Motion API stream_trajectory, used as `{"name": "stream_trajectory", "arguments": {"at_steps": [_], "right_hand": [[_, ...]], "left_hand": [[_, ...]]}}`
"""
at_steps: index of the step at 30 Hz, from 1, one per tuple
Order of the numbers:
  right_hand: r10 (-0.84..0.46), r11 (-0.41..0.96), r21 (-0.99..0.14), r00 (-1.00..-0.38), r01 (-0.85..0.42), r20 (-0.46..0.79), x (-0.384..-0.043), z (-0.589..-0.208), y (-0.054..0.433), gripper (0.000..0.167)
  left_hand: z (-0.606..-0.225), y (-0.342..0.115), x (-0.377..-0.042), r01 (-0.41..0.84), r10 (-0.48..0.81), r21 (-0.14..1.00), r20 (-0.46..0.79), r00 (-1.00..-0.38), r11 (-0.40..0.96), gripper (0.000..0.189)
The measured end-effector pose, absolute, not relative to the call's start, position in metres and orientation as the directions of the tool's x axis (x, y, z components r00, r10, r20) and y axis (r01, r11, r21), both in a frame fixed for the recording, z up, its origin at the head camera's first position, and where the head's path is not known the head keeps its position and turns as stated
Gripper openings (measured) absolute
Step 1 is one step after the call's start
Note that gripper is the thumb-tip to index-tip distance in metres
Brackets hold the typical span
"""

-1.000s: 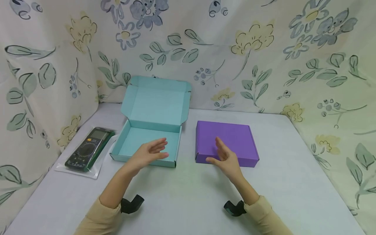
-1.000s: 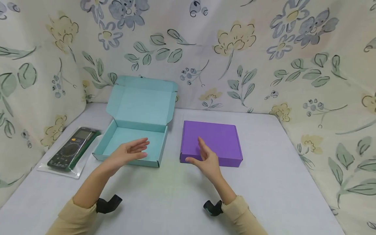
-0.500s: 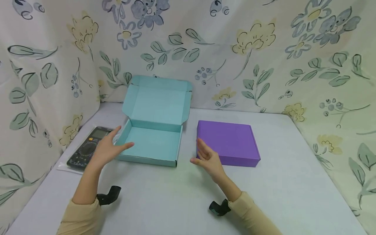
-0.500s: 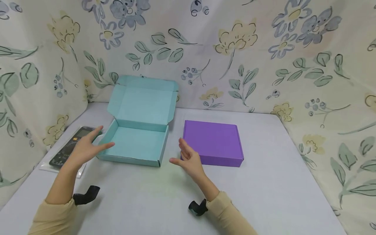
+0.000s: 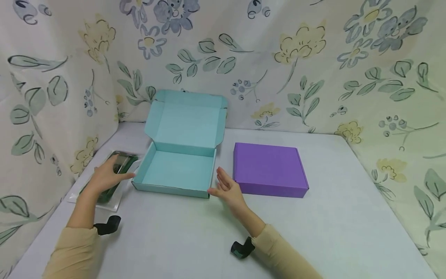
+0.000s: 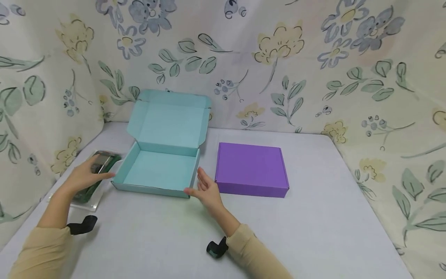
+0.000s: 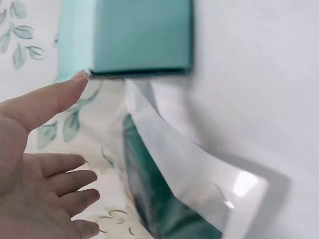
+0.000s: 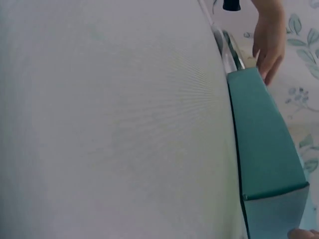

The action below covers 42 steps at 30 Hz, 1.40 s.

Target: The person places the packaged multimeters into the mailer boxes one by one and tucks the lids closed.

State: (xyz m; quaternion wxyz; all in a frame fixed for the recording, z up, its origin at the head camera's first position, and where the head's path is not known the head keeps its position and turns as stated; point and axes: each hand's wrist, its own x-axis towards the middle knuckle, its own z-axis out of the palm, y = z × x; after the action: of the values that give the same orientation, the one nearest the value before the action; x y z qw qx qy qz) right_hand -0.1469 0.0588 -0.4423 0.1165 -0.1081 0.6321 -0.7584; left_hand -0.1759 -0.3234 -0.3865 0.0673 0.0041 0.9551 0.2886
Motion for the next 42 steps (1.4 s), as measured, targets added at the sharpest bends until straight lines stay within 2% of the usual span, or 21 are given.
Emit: {"name": "stream_trajectory", "arguments": {"at_steps": [6, 13, 20, 24, 29, 36, 42], "right_hand": [[-0.294, -0.142, -0.989, -0.956, 0.035, 0.009, -0.149, -0.445, 0.046, 0.092], [-0.304, 0.008, -1.0, -0.952, 0.01, -0.012, -0.153, -0.447, 0.036, 0.101], [-0.29, 0.1, -0.995, -0.957, -0.018, -0.012, -0.156, -0.452, 0.027, 0.109], [-0.253, 0.21, -0.976, -0.967, -0.051, -0.004, -0.156, -0.454, 0.025, 0.097], [-0.174, 0.261, -0.963, -0.985, -0.061, 0.015, -0.157, -0.45, 0.022, 0.076], [-0.118, 0.388, -0.917, -0.992, -0.088, 0.045, -0.158, -0.444, 0.021, 0.078], [-0.108, 0.356, -0.932, -0.994, -0.064, 0.027, -0.163, -0.44, 0.028, 0.08]], "left_hand": [[-0.394, -0.334, -0.176, -0.049, 0.027, 0.55, -0.13, -0.991, 0.834, 0.107], [-0.408, -0.343, -0.18, -0.052, 0.046, 0.533, -0.167, -0.985, 0.844, 0.108], [-0.409, -0.347, -0.186, -0.055, 0.03, 0.503, -0.159, -0.987, 0.862, 0.107], [-0.411, -0.349, -0.186, -0.062, 0.025, 0.495, -0.166, -0.986, 0.866, 0.109], [-0.416, -0.353, -0.185, -0.079, 0.018, 0.506, -0.184, -0.983, 0.859, 0.11], [-0.417, -0.353, -0.186, -0.097, 0.004, 0.508, -0.195, -0.981, 0.856, 0.111], [-0.415, -0.352, -0.186, -0.105, 0.002, 0.508, -0.205, -0.979, 0.855, 0.112]]}}
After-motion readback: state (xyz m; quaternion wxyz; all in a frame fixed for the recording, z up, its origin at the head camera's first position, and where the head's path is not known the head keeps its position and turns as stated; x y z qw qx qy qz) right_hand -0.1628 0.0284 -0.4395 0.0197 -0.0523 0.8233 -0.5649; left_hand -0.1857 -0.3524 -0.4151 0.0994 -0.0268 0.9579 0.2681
